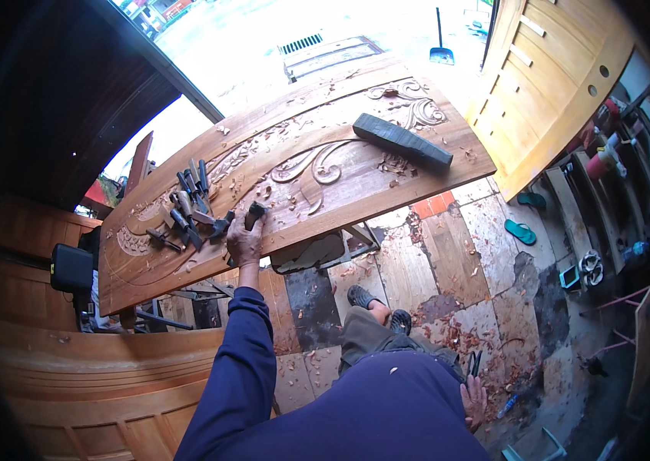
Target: The person carves decorative floral patterns into a large wooden panel using a chisel and a wooden mallet. They hammer the chisel to remove wood shavings and define the ornate curves and leaves of the relief sculpture.
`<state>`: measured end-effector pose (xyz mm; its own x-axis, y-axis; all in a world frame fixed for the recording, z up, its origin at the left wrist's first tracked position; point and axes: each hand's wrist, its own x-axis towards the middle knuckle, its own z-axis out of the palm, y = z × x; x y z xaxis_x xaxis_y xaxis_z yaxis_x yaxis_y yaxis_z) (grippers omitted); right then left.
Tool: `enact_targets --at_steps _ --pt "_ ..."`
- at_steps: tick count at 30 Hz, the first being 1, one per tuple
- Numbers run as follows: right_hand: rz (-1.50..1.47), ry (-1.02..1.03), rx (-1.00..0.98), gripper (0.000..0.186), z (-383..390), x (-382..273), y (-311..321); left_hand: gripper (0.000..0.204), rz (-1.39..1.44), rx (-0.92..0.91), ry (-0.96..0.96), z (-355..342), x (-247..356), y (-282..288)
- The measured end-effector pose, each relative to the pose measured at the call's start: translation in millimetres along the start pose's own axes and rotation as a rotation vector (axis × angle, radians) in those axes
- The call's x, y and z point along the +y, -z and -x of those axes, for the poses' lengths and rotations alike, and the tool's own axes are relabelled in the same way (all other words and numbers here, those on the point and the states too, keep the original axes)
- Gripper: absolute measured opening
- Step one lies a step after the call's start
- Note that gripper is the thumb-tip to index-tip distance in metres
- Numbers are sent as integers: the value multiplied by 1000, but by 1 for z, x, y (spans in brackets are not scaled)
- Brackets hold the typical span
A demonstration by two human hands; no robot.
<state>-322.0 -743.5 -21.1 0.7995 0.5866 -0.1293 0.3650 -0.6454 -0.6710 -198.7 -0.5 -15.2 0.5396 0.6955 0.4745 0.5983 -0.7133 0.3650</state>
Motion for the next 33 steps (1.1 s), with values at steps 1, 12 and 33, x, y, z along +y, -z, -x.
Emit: enact_targets --at_steps 1,12,33 --pt "0 3 2 88 0 2 1 48 -10 0 0 -1 -2 -1" --pt "34 16 -25 89 5 16 -9 53 -8 24 -25 0 -9 -7" --pt "-61 -42 -78 91 8 9 -7 54 -3 -5 27 1 -6 -4"
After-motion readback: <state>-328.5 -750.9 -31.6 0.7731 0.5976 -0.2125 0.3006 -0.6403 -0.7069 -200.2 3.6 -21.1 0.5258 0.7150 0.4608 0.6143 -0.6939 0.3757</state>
